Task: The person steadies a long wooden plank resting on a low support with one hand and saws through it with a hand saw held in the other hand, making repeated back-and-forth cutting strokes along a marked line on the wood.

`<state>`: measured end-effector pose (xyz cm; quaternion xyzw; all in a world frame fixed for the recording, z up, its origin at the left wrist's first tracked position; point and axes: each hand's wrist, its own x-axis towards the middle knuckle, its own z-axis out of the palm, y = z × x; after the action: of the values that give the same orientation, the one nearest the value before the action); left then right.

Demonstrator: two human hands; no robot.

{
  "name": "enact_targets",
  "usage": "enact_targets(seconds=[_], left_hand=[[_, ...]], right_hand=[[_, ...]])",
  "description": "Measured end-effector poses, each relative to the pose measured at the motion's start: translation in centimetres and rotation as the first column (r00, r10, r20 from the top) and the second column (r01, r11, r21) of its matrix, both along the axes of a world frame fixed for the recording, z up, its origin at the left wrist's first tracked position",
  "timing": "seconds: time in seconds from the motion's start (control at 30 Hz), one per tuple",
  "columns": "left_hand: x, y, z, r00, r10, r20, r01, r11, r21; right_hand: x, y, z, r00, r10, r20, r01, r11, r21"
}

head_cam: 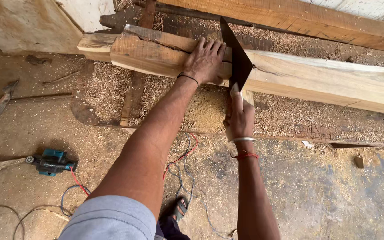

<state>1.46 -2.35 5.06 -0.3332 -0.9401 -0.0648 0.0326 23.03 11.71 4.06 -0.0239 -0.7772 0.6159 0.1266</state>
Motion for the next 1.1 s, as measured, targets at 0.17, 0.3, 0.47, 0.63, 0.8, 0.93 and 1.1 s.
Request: enact_targets(seconds=[0.17, 0.3, 0.47, 0.63, 0.8, 0.93, 1.1], left_hand=[[-0.8, 0.4, -0.9, 0.983, -0.019, -0.184, 0.026, 0.999, 0.034], [-0.9, 0.7, -1.9, 0.994, 0.013, -0.109, -0.013, 1.0, 0.001], [-0.8, 0.5, -2.1, 0.94, 0.018, -0.34, -0.034, 0.999, -0.04], [-1.4, 0.5, -2.5, 0.987, -0.016, -0.157, 0.006, 0.998, -0.064], [-1.6, 1.1, -2.3, 0.961, 0.008, -0.275, -0.014, 1.0, -0.019], [-1.3, 1.3, -2.3, 0.995, 0.021, -0.096, -0.023, 1.0, -0.018], [-1.5, 1.2, -3.3, 0.895, 0.038, -0.444, -0.055, 0.998, -0.025]], right_hand=[[12.7, -1.7, -2.0, 0.996, -0.092, -0.007, 0.082, 0.839, 0.538], [24.6, -2.1, 0.3, 0.997, -0.016, 0.074, 0.07, 0.569, -0.819], [11.1, -0.7, 0.9, 0.915, -0.15, 0.376, 0.178, 0.983, -0.041], [0.3, -1.0, -0.2, 1.0, -0.022, -0.006, 0.022, 0.997, -0.068], [17.0, -4.5, -0.3, 0.957, -0.172, 0.232, 0.198, 0.976, -0.091], [23.2, -4.3, 0.7, 0.924, -0.172, 0.341, 0.249, 0.948, -0.197], [7.5, -0.8, 1.0, 0.959, 0.103, -0.265, 0.135, 0.656, 0.743]])
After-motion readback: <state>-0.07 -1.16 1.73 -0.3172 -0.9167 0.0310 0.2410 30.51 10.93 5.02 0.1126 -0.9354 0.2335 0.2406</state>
